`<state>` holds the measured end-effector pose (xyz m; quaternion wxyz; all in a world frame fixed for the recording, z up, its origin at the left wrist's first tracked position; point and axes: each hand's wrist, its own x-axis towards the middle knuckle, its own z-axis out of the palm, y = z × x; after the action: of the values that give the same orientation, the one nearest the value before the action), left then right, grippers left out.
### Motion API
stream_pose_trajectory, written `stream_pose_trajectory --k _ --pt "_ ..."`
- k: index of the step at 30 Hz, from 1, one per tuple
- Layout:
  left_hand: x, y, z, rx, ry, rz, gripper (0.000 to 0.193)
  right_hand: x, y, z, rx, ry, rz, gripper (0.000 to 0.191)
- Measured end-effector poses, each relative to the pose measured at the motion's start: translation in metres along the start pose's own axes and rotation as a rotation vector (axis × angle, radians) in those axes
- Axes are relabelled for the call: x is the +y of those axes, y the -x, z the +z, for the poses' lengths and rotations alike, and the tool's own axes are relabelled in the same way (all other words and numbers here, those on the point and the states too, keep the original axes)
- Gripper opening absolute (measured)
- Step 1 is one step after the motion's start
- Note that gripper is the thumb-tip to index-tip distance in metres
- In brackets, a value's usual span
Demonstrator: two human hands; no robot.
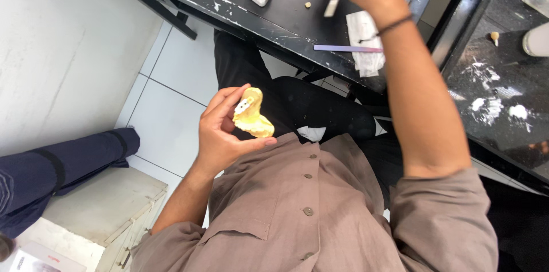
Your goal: The person holds a yellow dental plaster model with denture teeth in one hand and uses a fine brush to apply white porcelain material to the teeth, repeatedly dipping the brush toward the bench and working over different tooth surfaces. Bottles of powder and liquid, a nail file, and tissues sit on the black workbench.
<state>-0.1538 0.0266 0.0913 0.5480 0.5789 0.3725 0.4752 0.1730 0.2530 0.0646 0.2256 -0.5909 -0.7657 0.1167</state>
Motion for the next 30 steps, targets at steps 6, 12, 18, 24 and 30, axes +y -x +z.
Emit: stream_pose_trajectory --k 6,12,18,24,30 --pt "-0.003 -0.005 -0.002 -0.013 0.03 0.004 0.09 -0.082 0.11 -0.105 -0.277 -1.094 0.038 0.037" --pt "-0.006 -0.005 -0.004 -0.02 0.069 0.006 0.091 -0.158 0.213 -0.115 -0.962 -1.021 -0.275 0.033" --pt "-0.002 -0.002 0.01 -0.073 0.054 0.017 0.092 -0.165 0.275 -0.107 -0.814 -1.266 -0.224 0.034" --pt "0.001 0.006 0.032 -0.15 0.132 0.023 0.092 -0.141 0.317 -0.101 0.09 -1.333 0.243 0.019" --pt "0.01 0.016 0.061 -0.317 0.128 -0.022 0.092 -0.106 0.326 -0.084 0.437 -1.417 0.404 0.024"
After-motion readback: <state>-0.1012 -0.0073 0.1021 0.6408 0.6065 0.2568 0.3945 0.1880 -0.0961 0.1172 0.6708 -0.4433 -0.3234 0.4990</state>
